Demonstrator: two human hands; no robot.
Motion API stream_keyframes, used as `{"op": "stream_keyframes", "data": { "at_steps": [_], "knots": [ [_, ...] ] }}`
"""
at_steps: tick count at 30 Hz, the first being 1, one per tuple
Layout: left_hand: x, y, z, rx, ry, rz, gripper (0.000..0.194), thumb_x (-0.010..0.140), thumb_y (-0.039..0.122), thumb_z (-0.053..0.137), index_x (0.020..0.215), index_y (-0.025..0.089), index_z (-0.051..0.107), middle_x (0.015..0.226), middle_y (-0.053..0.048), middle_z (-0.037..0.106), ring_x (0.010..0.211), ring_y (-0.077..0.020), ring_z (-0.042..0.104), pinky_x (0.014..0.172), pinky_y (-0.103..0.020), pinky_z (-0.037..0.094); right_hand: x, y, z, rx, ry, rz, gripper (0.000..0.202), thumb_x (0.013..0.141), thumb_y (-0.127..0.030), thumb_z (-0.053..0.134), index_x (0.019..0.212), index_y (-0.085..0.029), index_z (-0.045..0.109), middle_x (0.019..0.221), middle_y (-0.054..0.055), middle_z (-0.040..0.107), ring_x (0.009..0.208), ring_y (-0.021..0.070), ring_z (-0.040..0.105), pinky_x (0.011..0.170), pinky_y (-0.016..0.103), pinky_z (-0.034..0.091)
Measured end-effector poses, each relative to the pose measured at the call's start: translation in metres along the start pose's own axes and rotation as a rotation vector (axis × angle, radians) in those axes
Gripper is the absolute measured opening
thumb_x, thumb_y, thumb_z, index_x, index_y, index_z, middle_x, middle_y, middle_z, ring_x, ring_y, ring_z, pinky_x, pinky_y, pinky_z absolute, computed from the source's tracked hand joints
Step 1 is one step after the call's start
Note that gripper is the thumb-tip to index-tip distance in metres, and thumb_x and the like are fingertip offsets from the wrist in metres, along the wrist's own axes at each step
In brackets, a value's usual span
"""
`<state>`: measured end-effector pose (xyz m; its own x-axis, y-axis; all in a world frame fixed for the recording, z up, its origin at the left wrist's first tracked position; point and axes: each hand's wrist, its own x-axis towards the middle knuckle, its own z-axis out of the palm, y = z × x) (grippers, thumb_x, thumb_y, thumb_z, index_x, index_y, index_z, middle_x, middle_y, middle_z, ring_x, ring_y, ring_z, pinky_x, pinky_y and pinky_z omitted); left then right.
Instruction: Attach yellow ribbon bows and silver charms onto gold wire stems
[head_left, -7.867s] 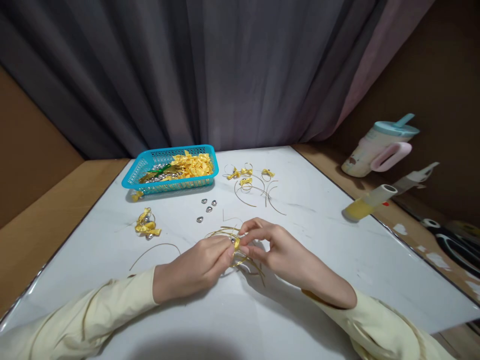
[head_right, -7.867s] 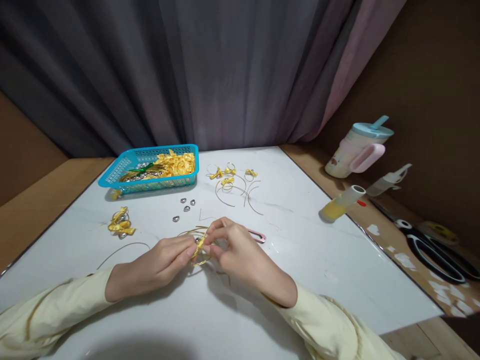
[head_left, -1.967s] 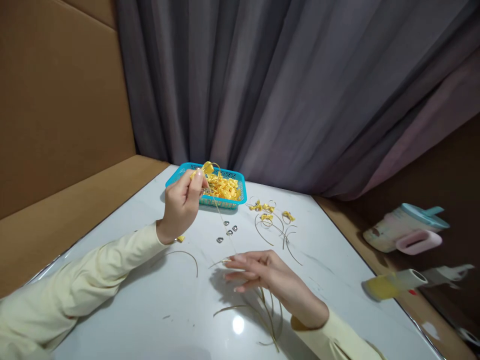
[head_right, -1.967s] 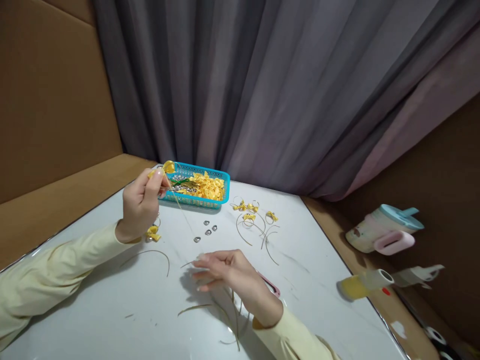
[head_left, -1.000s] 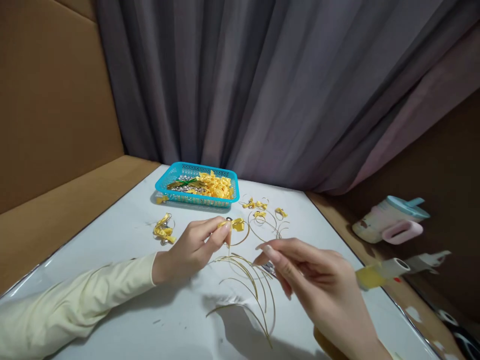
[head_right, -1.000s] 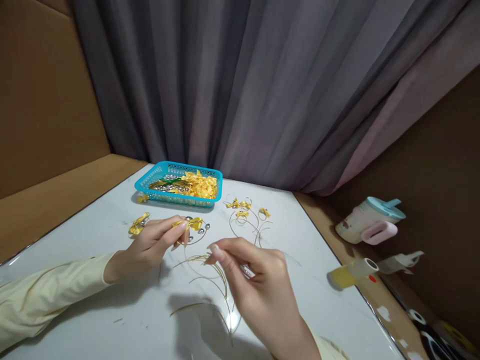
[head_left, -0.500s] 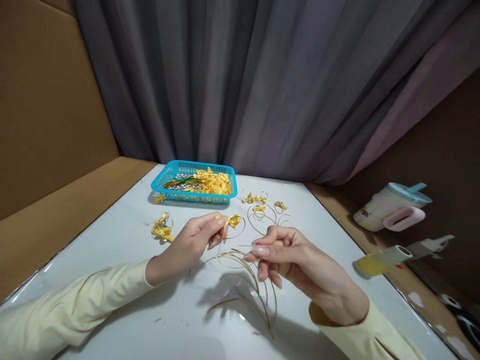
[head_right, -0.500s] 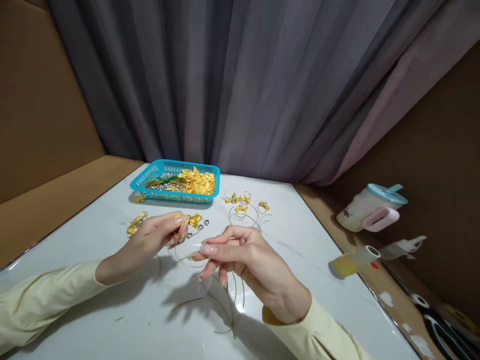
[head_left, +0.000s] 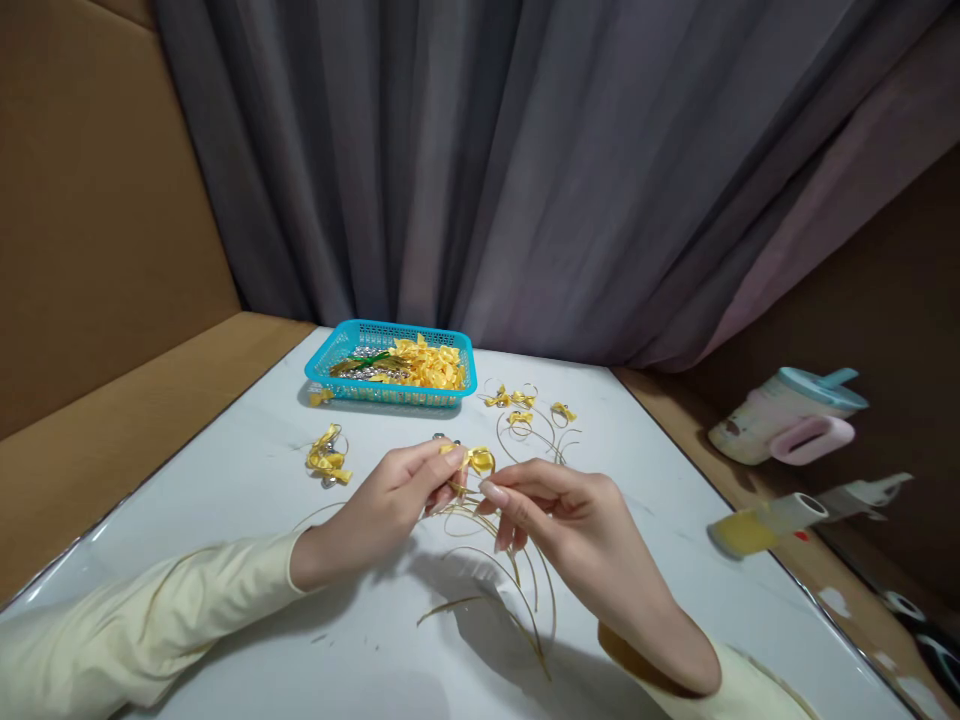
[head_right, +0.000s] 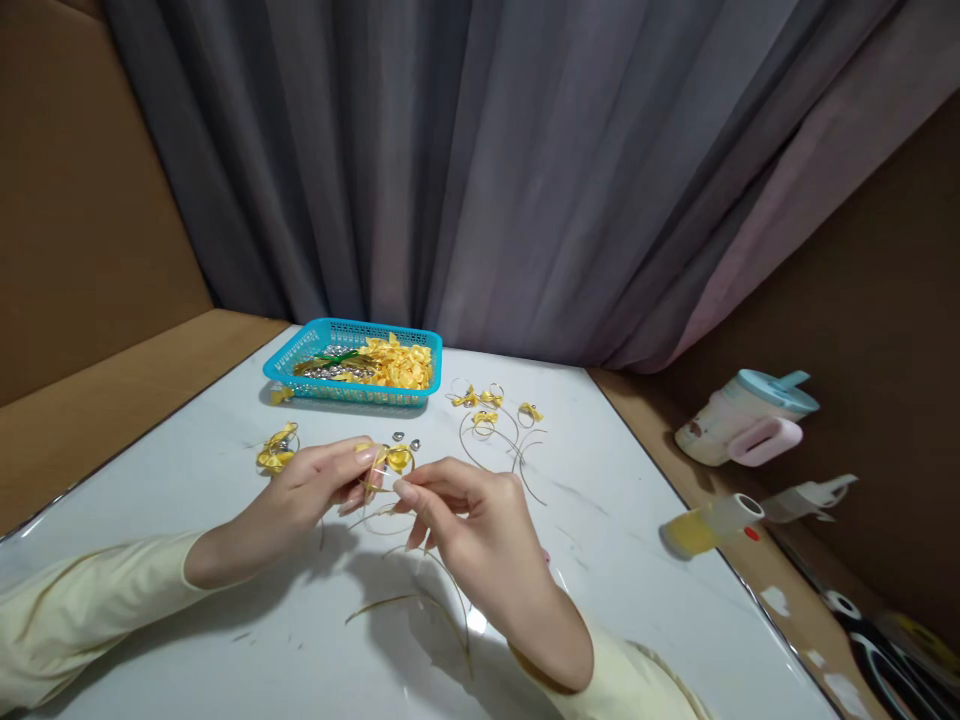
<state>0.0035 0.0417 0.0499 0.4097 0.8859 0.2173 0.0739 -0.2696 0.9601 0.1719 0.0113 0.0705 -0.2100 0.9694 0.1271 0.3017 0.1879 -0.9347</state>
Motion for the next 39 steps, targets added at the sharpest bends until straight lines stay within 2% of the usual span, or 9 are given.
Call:
{"op": "stream_keyframes", "data": {
  "at_steps": [4, 8, 10, 14, 17, 26, 39],
  "knots": [
    [0.000, -0.003, 0.000, 0.012, 0.002, 0.006, 0.033, 0.089, 0.034, 0.036, 0.061, 0.019, 0.045, 0.054, 0.003, 0.036, 0.050, -0.0115, 0.034, 0.049, -0.023, 0.034, -0.007, -0.004, -0.006, -0.263, 0.019, -0.191, 0.019, 0.083, -0.022, 0.053, 0.070, -0.015, 0.065, 0.053, 0.000, 0.061, 0.046, 0.0083, 0.056, 0.044, 0.016, 0.043],
    [0.001, -0.008, -0.001, 0.046, 0.006, 0.028, 0.034, 0.090, 0.035, 0.035, 0.063, 0.019, 0.047, 0.057, 0.003, 0.038, 0.054, -0.0119, 0.036, 0.052, -0.024, 0.034, -0.013, -0.009, -0.010, -0.327, 0.155, -0.286, 0.018, 0.085, -0.020, 0.052, 0.072, -0.014, 0.063, 0.051, 0.000, 0.059, 0.044, 0.0072, 0.052, 0.040, 0.014, 0.038],
    [0.000, -0.009, -0.002, 0.049, 0.010, 0.039, 0.034, 0.090, 0.036, 0.035, 0.064, 0.018, 0.048, 0.058, 0.002, 0.038, 0.055, -0.0121, 0.036, 0.053, -0.025, 0.033, -0.015, -0.011, -0.010, -0.352, 0.160, -0.283, 0.019, 0.086, -0.020, 0.050, 0.071, -0.014, 0.061, 0.050, -0.001, 0.057, 0.044, 0.0073, 0.050, 0.040, 0.015, 0.037],
    [-0.001, -0.006, -0.001, 0.000, -0.025, 0.031, 0.034, 0.091, 0.034, 0.035, 0.064, 0.018, 0.048, 0.057, 0.003, 0.037, 0.053, -0.0118, 0.034, 0.052, -0.025, 0.031, -0.017, -0.009, -0.006, -0.410, 0.071, -0.286, 0.023, 0.088, -0.021, 0.046, 0.068, -0.015, 0.057, 0.048, -0.002, 0.051, 0.041, 0.0065, 0.043, 0.039, 0.016, 0.033],
    [-0.001, -0.005, 0.000, -0.069, -0.042, 0.010, 0.033, 0.091, 0.032, 0.036, 0.063, 0.018, 0.048, 0.057, 0.003, 0.036, 0.052, -0.0113, 0.033, 0.050, -0.024, 0.030, -0.017, -0.005, -0.003, -0.439, 0.052, -0.286, 0.021, 0.089, -0.020, 0.044, 0.072, -0.015, 0.056, 0.049, -0.003, 0.051, 0.042, 0.0064, 0.042, 0.040, 0.017, 0.032],
    [-0.003, -0.011, -0.001, -0.216, -0.086, -0.031, 0.032, 0.092, 0.029, 0.036, 0.066, 0.017, 0.049, 0.063, 0.003, 0.040, 0.056, -0.0100, 0.035, 0.054, -0.023, 0.030, -0.018, 0.003, 0.001, -0.419, 0.073, -0.340, 0.020, 0.089, -0.018, 0.043, 0.075, -0.014, 0.056, 0.052, -0.003, 0.053, 0.043, 0.0066, 0.046, 0.042, 0.019, 0.032],
    [-0.004, -0.010, 0.000, -0.241, -0.074, -0.048, 0.032, 0.093, 0.029, 0.036, 0.066, 0.016, 0.049, 0.063, 0.003, 0.040, 0.056, -0.0099, 0.035, 0.055, -0.023, 0.030, -0.018, 0.006, 0.004, -0.413, 0.099, -0.382, 0.017, 0.089, -0.017, 0.044, 0.076, -0.014, 0.055, 0.052, -0.002, 0.053, 0.044, 0.0063, 0.046, 0.041, 0.019, 0.032]
  ]
}}
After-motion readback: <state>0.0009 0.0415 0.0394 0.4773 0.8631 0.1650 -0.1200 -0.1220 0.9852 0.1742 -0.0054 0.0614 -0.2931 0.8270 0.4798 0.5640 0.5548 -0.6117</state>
